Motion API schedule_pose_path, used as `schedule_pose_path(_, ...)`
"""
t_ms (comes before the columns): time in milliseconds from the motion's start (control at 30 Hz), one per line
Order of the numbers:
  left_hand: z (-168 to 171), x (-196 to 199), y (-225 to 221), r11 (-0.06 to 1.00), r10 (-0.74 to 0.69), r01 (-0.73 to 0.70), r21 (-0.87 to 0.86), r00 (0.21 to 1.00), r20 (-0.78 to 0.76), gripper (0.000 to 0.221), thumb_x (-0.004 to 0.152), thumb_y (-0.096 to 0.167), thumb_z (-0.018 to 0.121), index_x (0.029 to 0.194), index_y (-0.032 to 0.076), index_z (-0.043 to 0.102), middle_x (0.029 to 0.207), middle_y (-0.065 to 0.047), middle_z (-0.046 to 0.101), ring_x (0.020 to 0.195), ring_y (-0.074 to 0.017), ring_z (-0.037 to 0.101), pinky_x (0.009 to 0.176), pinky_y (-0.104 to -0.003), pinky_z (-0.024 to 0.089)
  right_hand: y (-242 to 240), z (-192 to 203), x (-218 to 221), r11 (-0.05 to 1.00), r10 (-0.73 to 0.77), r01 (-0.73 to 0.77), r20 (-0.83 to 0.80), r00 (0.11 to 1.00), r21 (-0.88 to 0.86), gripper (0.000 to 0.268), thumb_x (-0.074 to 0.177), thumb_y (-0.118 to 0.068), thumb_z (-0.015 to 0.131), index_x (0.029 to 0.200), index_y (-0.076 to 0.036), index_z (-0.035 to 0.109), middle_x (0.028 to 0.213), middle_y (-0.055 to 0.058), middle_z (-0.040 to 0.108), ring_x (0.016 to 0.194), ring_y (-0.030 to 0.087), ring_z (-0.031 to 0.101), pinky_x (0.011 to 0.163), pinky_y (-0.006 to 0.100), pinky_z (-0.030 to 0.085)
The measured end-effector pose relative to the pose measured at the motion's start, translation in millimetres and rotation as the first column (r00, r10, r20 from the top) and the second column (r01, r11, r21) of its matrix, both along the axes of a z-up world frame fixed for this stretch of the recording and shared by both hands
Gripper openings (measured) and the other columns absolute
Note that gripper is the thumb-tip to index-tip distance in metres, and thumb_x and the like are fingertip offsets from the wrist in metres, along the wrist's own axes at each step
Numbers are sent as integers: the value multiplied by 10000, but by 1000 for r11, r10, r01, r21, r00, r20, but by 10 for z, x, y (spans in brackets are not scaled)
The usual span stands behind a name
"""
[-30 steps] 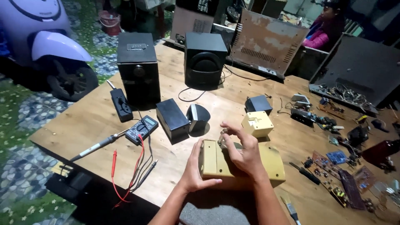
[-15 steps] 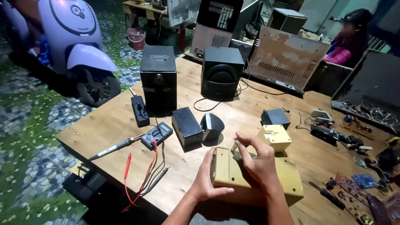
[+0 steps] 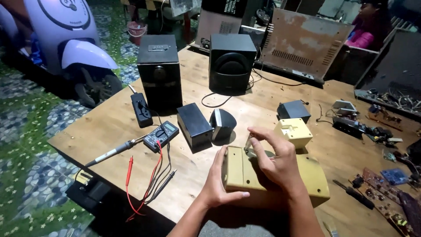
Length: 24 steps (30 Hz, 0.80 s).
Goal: Securing the plastic casing of an electronic device by fastening screws with a manual screwdriver.
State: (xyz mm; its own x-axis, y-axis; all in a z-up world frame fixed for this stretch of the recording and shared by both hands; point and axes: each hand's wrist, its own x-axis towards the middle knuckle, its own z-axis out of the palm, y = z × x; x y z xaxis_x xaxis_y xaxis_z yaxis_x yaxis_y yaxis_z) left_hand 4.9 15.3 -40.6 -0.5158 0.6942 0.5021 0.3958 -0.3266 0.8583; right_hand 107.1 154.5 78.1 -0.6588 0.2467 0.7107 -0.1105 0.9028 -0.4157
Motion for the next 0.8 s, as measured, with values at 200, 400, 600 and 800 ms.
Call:
schedule_pose_path(200, 33, 12, -28, 1000, 9, -9, 0, 1000, -12, 1250, 597, 510, 864, 1543, -33, 253, 1556, -223, 403, 1457, -355, 416, 1216, -456, 307, 81, -89, 1, 997, 69, -69, -17, 997, -25, 277, 901, 58, 659, 1153, -27, 739, 1137, 102, 783, 1049, 198, 768, 975, 286, 607)
schedule_pose_path(400, 74, 23, -41, 1000, 4, -4, 2, 1000, 12, 1242, 585, 501, 869, 1537, -25, 268, 1537, -200, 421, 1440, -331, 434, 1206, -436, 322, 102, -112, -10, 999, 48, -49, -23, 999, -21, 267, 878, 57, 674, 1128, -5, 742, 1119, 124, 783, 1018, 209, 769, 966, 293, 607)
schedule_pose_path(600, 111, 29, -36, 999, -24, 24, 33, 999, 22, 1214, 601, 473, 874, 1534, -14, 270, 1513, -179, 446, 1419, -312, 460, 1192, -429, 351, 95, -104, -39, 1000, 20, -20, -91, 996, 6, 185, 877, -43, 772, 1058, -11, 747, 987, 99, 785, 855, 159, 756, 849, 261, 614)
schedule_pose_path(800, 5, 13, -5, 1000, -9, 9, 1, 1000, 9, 1255, 593, 465, 885, 1551, -24, 238, 1552, -199, 405, 1455, -330, 421, 1212, -438, 313, 60, -72, -30, 1000, -17, 19, -76, 997, 25, 188, 890, -114, 776, 1052, -26, 735, 1002, 102, 779, 862, 178, 743, 840, 283, 601)
